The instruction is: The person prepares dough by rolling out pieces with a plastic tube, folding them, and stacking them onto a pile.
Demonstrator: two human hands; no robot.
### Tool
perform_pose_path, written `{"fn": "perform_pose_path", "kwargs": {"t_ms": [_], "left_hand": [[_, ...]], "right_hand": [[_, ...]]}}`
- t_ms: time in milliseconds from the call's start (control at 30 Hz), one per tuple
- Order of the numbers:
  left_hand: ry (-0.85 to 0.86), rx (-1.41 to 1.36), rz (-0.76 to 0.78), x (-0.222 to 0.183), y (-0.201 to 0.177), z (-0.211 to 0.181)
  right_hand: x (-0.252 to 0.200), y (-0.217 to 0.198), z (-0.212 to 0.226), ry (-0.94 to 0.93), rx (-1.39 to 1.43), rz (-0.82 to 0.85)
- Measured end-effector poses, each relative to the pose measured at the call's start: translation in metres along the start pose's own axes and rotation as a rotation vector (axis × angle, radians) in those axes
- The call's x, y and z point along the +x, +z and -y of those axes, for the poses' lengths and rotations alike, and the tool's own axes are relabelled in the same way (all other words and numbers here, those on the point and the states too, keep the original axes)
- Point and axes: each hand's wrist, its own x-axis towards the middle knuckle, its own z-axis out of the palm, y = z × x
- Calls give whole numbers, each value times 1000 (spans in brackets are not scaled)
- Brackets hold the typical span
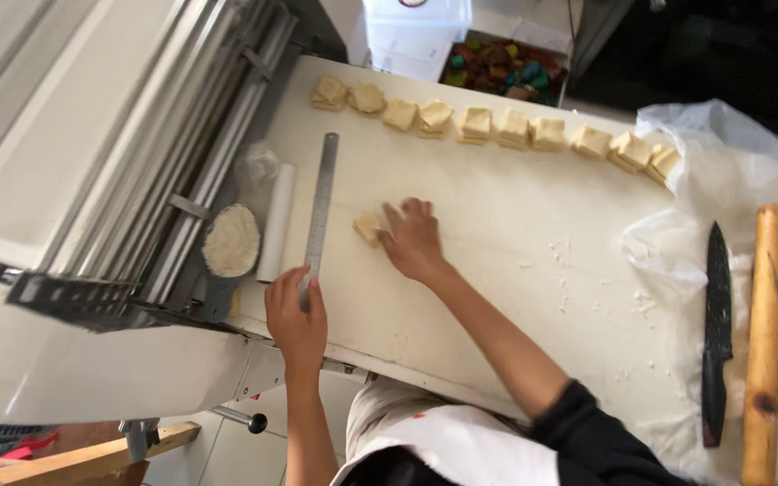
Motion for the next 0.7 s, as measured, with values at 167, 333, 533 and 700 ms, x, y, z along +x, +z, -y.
{"fn": "perform_pose_path", "kwargs": {"t_ms": [167, 333, 533, 700], "left_hand": [[-49, -17, -9, -16, -20, 19], [-49, -45, 21, -25, -22, 32], [13, -117, 91, -30, -21, 28], [12, -185, 162, -27, -35, 35]], "right_hand": [[20, 47, 9, -235, 8, -305], [37, 36, 28, 76, 509, 68], [189, 81, 36, 110, 916, -150], [264, 113, 38, -222, 476, -268]]}}
